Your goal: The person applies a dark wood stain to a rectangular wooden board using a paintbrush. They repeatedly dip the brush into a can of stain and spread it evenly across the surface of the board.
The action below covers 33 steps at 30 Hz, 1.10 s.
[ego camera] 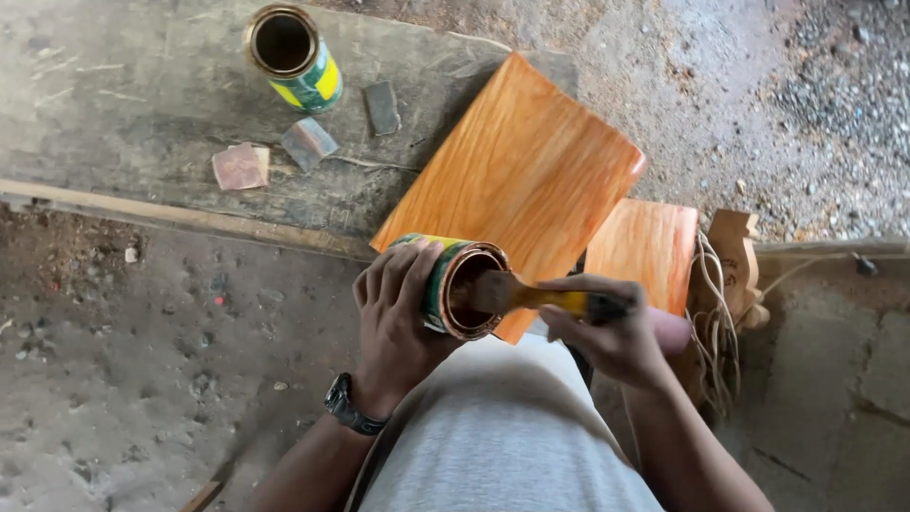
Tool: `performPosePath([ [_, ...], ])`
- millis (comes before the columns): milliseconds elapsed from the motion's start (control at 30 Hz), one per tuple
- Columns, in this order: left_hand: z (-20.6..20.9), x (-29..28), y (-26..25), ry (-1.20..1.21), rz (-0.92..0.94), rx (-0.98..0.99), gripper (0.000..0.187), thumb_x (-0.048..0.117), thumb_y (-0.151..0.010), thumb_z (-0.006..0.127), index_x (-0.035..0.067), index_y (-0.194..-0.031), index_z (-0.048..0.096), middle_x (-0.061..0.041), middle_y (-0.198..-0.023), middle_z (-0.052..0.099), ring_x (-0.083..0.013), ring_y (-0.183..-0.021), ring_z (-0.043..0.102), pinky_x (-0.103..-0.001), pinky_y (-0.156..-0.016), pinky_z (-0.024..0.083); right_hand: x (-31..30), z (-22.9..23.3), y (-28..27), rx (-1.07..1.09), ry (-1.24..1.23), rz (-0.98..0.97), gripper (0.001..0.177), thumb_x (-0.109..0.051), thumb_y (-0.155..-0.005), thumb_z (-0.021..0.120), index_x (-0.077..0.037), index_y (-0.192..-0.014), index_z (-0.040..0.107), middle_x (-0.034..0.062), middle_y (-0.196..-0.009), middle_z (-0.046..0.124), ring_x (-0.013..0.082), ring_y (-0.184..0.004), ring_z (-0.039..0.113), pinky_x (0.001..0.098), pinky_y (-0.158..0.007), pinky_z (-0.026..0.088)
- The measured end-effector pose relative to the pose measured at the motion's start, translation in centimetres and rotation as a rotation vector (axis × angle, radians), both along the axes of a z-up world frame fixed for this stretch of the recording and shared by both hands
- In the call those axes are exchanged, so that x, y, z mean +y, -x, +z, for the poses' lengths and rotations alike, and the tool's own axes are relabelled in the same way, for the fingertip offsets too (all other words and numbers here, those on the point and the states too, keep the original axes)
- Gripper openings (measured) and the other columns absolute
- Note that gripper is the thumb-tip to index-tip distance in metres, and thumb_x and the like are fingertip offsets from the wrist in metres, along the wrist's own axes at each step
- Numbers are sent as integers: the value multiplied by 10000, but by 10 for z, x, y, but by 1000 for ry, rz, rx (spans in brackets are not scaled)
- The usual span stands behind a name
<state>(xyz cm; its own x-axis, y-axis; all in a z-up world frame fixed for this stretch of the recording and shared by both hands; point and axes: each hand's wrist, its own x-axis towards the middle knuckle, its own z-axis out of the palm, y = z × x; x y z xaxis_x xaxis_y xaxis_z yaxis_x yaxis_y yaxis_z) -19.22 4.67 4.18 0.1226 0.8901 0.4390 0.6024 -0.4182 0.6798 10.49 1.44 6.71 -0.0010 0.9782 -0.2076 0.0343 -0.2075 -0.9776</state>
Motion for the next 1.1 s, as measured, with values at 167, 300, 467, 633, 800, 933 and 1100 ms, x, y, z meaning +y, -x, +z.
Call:
performPosePath([
  [167,-8,-5,-5,-57,-5,108,1108,669,-760,1104,171,-1680,739,-89,-1574,742,-386,-1490,689,-511,-1235,425,25,47,70,-293,-37,44,356,-76,-943,951,-79,-1298,966,193,-1011,969,303,-933,945,457,-867,734],
  [300,-10,-8,-9,-71,9,118,1126,681,-734,1114,167,-1667,751,-90,-1585,759,-369,-1494,696,-497,-1234,432,22,3,80,-467,-31,71,375,-216,-912,1038,-206,-1281,976,102,-994,955,356,-989,948,468,-876,733],
  [467,-5,-8,-4,-67,39,79,1077,610,-742,1118,165,-1652,751,-85,-1574,768,-380,-1471,714,-497,-1215,460,25,45,68,-318,74,38,330,-194,-949,981,-134,-1273,981,231,-954,934,239,-820,826,520,-789,684],
  [633,1,-8,0,-24,92,25,1075,654,-759,1103,153,-1645,756,-93,-1556,781,-395,-1455,729,-498,-1207,479,8,-14,-16,87,112,-69,307,-129,-981,901,-38,-1273,930,255,-807,850,289,-722,854,431,-698,709],
  [800,-1,-5,-3,3,72,-5,1175,567,-666,1149,161,-1685,727,-80,-1588,763,-390,-1494,704,-518,-1235,464,-15,-105,-75,796,90,-203,431,-181,-977,804,65,-1328,772,324,-908,834,414,-726,838,499,-705,627],
  [933,1,-3,-12,14,43,-11,1161,551,-665,1161,166,-1677,743,-74,-1583,769,-389,-1487,703,-520,-1233,460,-32,-122,-92,941,88,-221,404,-191,-1025,781,19,-1370,783,303,-1059,850,440,-917,847,516,-805,642],
  [1100,2,-1,-26,16,25,-19,1145,504,-660,1162,160,-1669,746,-74,-1578,772,-389,-1481,705,-527,-1222,469,-30,-121,-99,989,73,-206,414,-198,-1030,782,25,-1378,757,325,-1092,853,443,-935,871,536,-814,680],
])
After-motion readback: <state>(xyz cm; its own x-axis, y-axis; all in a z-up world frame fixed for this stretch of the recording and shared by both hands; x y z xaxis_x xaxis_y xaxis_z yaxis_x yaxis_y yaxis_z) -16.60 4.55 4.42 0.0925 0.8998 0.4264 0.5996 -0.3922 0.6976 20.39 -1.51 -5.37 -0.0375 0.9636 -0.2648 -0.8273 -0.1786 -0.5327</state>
